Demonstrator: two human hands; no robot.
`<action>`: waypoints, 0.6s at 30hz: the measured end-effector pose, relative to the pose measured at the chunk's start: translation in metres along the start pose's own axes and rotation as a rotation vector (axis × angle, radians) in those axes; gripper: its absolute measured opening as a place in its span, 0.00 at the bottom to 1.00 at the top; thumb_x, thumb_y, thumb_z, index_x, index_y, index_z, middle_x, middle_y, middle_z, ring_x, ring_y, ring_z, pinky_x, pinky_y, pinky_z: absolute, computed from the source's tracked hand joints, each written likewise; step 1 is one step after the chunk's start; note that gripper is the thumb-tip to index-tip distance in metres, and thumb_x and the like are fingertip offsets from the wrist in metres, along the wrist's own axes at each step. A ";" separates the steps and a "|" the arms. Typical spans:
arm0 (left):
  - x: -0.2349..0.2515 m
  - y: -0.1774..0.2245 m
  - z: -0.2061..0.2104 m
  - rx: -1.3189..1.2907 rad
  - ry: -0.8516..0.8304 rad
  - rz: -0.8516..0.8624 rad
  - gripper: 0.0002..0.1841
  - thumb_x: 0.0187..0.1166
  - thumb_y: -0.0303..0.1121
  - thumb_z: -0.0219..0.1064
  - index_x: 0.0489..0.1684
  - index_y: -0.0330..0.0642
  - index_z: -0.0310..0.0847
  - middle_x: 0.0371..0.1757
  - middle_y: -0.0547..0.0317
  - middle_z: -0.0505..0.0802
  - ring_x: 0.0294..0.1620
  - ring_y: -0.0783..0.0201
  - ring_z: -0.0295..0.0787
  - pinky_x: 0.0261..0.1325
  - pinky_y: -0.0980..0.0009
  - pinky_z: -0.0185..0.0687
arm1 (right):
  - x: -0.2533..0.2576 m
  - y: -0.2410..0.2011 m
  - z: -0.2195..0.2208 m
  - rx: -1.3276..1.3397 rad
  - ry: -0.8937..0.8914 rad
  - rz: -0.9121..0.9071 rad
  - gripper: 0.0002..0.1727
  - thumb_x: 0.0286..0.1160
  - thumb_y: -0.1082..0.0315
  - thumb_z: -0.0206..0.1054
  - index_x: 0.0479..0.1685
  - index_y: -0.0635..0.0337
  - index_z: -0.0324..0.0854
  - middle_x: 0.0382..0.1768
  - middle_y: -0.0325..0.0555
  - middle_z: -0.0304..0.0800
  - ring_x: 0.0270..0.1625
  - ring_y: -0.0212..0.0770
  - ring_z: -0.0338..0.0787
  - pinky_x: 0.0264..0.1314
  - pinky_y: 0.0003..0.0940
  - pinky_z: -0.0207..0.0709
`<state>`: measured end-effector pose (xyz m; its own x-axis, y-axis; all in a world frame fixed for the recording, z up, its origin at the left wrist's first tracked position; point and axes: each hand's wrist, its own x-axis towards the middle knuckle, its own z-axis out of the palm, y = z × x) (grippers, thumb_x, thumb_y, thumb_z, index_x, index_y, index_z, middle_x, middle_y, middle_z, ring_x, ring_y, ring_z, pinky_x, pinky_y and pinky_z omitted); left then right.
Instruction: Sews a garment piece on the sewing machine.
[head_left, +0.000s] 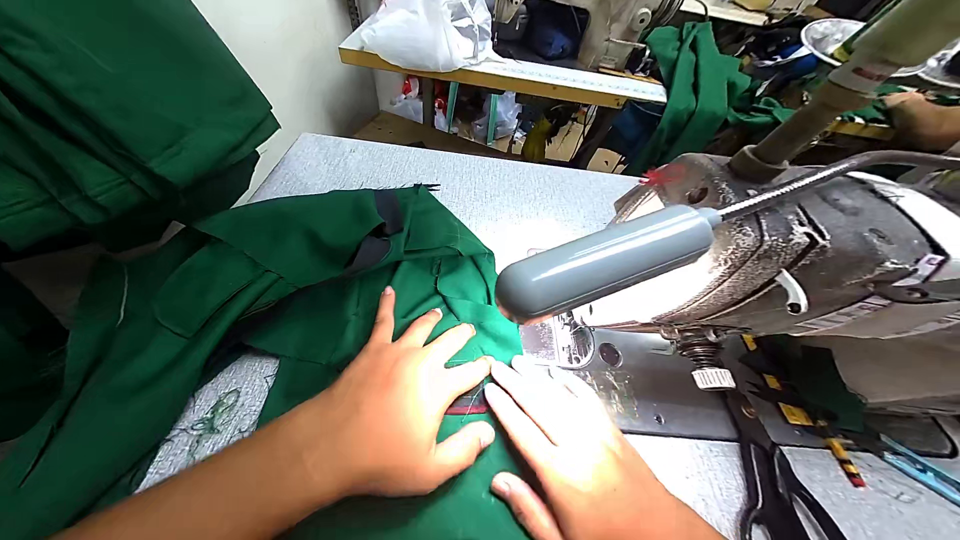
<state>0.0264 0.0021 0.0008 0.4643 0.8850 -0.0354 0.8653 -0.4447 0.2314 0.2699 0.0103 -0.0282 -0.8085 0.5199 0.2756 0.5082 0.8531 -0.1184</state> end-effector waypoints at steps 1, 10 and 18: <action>0.010 -0.006 -0.003 0.010 0.112 0.056 0.30 0.83 0.61 0.44 0.64 0.60 0.89 0.69 0.56 0.90 0.77 0.44 0.80 0.76 0.18 0.53 | 0.000 0.002 0.002 -0.001 -0.050 -0.001 0.35 0.88 0.40 0.43 0.79 0.54 0.77 0.82 0.45 0.77 0.86 0.49 0.74 0.83 0.58 0.66; 0.082 -0.051 -0.053 0.216 0.000 0.403 0.12 0.79 0.31 0.65 0.47 0.53 0.96 0.51 0.52 0.95 0.72 0.41 0.82 0.82 0.38 0.60 | -0.002 0.004 0.005 -0.026 -0.118 0.013 0.37 0.88 0.38 0.40 0.83 0.52 0.73 0.84 0.44 0.75 0.87 0.49 0.71 0.85 0.57 0.62; 0.026 -0.046 -0.044 0.195 0.112 0.378 0.26 0.77 0.57 0.51 0.25 0.52 0.89 0.35 0.65 0.93 0.59 0.58 0.91 0.79 0.43 0.73 | 0.002 0.003 0.001 -0.021 -0.154 0.029 0.36 0.88 0.38 0.41 0.82 0.51 0.74 0.84 0.43 0.76 0.87 0.47 0.72 0.83 0.56 0.62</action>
<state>-0.0095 0.0510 0.0319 0.7412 0.6596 0.1245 0.6629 -0.7485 0.0192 0.2697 0.0138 -0.0287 -0.8284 0.5465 0.1225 0.5370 0.8372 -0.1034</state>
